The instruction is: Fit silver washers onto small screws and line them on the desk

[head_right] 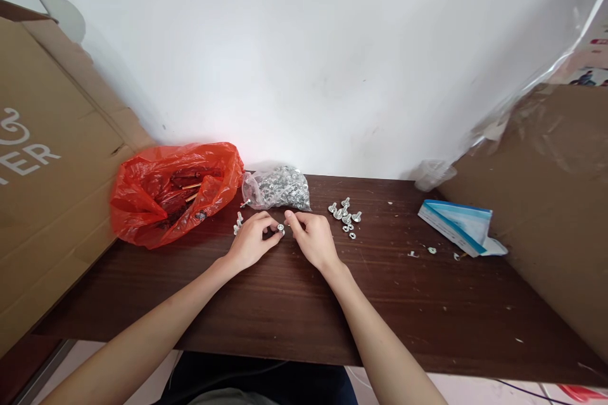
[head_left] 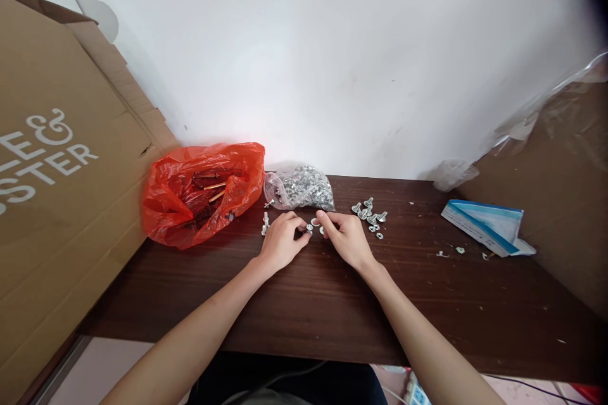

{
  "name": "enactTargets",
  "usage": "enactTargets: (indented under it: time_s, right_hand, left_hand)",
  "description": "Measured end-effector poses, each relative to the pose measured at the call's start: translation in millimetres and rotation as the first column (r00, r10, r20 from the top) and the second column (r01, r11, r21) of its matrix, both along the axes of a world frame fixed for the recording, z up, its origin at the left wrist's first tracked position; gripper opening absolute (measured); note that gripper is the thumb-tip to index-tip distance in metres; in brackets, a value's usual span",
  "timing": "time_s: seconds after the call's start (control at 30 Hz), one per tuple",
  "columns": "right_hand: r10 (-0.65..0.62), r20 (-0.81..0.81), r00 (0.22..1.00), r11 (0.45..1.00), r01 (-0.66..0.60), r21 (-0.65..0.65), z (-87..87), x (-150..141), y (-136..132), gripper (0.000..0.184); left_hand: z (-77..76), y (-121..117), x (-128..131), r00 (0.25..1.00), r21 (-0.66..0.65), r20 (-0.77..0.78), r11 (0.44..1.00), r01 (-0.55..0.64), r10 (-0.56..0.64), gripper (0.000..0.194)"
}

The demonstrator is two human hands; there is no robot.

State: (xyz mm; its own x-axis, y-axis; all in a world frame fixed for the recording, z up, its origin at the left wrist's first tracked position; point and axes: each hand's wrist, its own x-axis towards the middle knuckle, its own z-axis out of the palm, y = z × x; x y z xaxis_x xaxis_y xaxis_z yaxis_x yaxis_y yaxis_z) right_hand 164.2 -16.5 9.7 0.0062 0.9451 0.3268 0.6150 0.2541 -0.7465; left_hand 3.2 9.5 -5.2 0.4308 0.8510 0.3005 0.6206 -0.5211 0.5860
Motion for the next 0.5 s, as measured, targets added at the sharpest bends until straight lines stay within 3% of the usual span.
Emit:
enactTargets:
  time_s: [0.5]
  right_hand:
    - [0.004,0.044,0.999,1.000,-0.003,-0.020,-2.4,-0.7,-0.5,0.054]
  left_hand:
    - [0.3,0.1,0.0,1.000,-0.010,0.004,1.000,0.004,-0.004,0.006]
